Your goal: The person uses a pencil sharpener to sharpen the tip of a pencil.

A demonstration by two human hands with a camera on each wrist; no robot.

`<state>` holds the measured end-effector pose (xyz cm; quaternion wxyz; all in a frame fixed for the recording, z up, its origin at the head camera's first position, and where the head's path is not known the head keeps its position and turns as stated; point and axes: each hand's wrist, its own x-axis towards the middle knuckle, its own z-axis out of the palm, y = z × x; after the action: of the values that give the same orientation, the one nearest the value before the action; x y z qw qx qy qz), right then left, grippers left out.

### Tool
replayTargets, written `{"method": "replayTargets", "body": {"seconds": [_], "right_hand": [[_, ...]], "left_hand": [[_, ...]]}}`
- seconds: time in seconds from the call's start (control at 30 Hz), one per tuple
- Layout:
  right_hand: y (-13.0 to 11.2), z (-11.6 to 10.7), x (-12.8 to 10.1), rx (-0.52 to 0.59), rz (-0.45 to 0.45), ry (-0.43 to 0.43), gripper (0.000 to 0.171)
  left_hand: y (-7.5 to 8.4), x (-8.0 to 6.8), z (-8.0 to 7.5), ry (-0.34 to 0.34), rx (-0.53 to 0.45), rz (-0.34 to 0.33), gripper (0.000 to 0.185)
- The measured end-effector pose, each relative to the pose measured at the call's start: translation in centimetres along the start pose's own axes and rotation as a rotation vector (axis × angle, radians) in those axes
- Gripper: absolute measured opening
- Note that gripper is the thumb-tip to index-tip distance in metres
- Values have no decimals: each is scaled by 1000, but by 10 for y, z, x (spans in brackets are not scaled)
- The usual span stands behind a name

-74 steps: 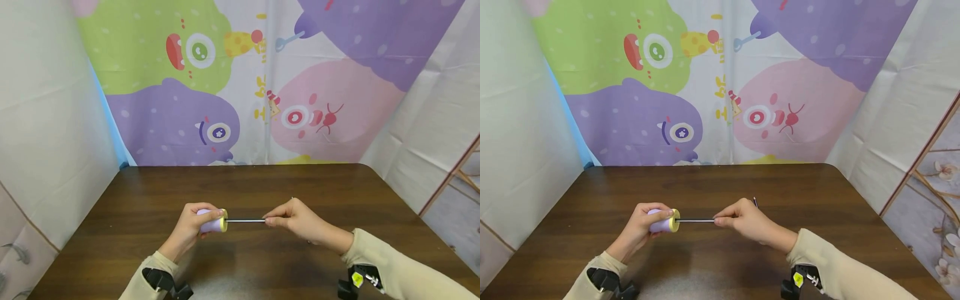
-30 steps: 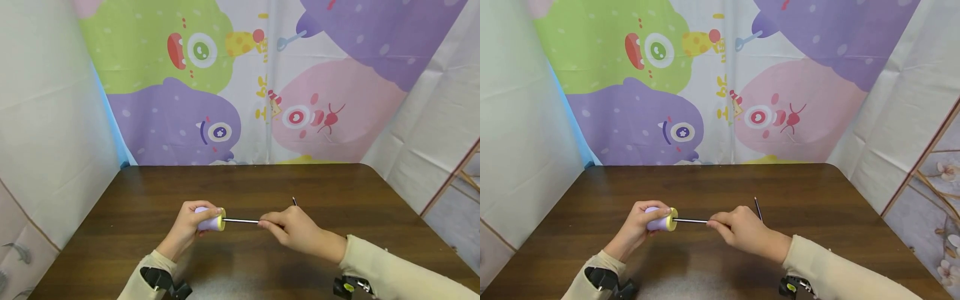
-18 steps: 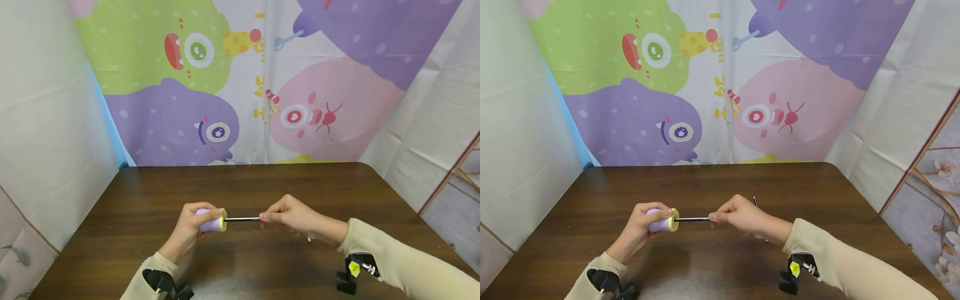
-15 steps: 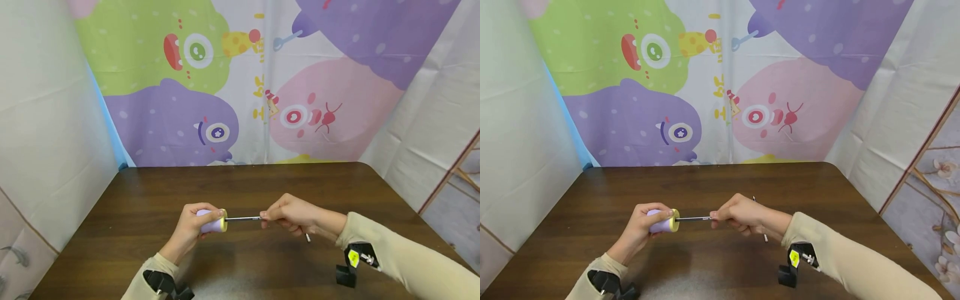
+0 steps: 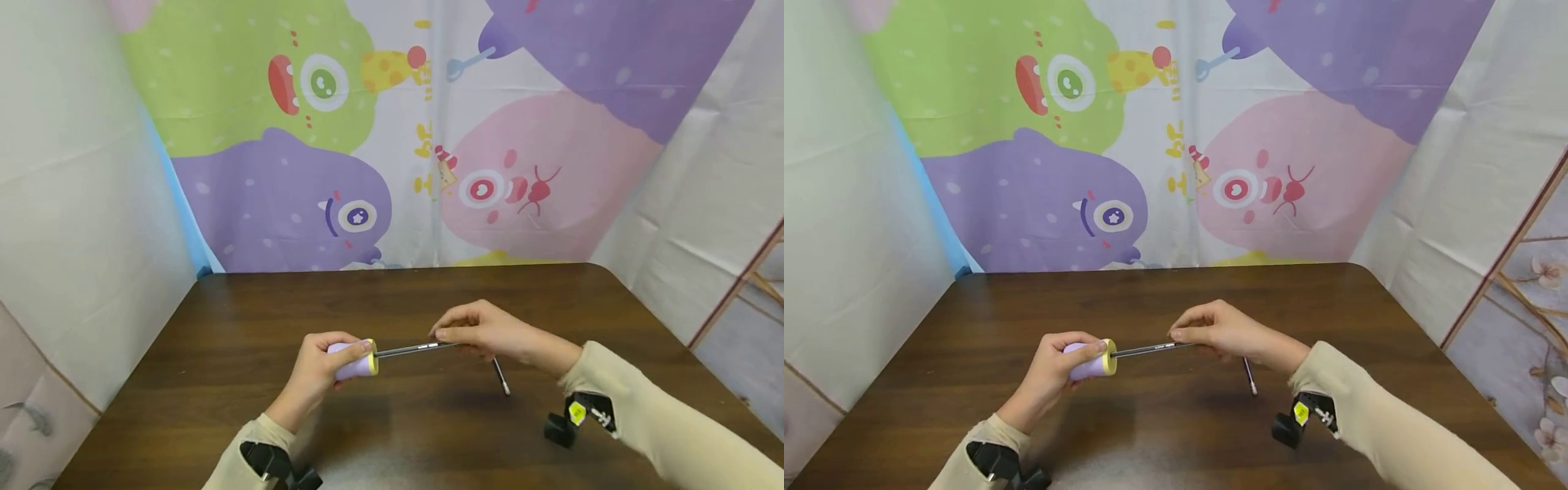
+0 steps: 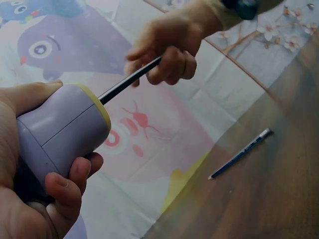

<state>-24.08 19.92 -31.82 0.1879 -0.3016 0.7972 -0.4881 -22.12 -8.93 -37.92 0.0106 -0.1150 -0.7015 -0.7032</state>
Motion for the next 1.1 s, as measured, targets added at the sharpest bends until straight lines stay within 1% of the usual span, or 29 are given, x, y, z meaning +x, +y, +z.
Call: {"method": "replayTargets", "body": {"seconds": [0.03,0.1,0.17,0.2,0.23,0.27,0.33,0.4,0.47,0.5,0.53,0.6,0.67,0.73,0.8,0.83,0.93,1.0,1.07,1.1], "right_hand": [[2,0,-2,-143,-147,29,21],[6,2,-7,-499,-455,119,22],[11,5,-9,-856,-752,257,23],[13,7,-9,-1003,-889,328,25],[15,8,-9,-1123,-1008,401,26],[16,9,-8,-1220,-1103,468,26],[16,12,-5,-1328,-1260,602,25],[14,15,-1,-1360,-1367,716,20],[14,19,3,-1344,-1415,792,17],[14,21,5,-1317,-1424,812,17],[16,24,6,-1290,-1420,822,18],[21,31,7,-1212,-1364,818,22],[28,37,6,-1105,-1270,798,26],[33,42,5,-978,-1130,760,30],[34,46,2,-848,-962,709,27],[33,47,0,-777,-866,672,23],[23,46,-6,-571,-524,545,13],[15,44,-8,-435,-283,451,13],[8,40,-7,-301,-88,361,15],[6,37,-7,-230,-5,322,18]], "left_hand": [[1,0,0,2,-12,0,23],[2,1,0,6,-35,-5,21],[3,1,0,10,-60,-11,14],[4,1,0,7,-70,-14,10],[5,0,0,2,-78,-17,7],[5,0,1,-6,-85,-21,7],[6,-1,2,-29,-97,-24,14],[7,-2,4,-45,-103,-30,17],[6,-2,5,-40,-109,-33,15],[6,-2,5,-33,-111,-34,13],[5,-3,6,-25,-112,-35,11],[3,-3,6,-12,-114,-38,8],[1,-2,7,-7,-117,-40,8],[0,-2,7,0,-122,-39,9],[-1,-1,8,15,-120,-40,9],[-1,-1,8,25,-117,-39,9],[-1,-1,9,44,-100,-49,10],[-2,-1,9,46,-93,-62,11],[-3,-1,10,46,-89,-73,11],[-3,-1,10,43,-87,-74,12]]}}
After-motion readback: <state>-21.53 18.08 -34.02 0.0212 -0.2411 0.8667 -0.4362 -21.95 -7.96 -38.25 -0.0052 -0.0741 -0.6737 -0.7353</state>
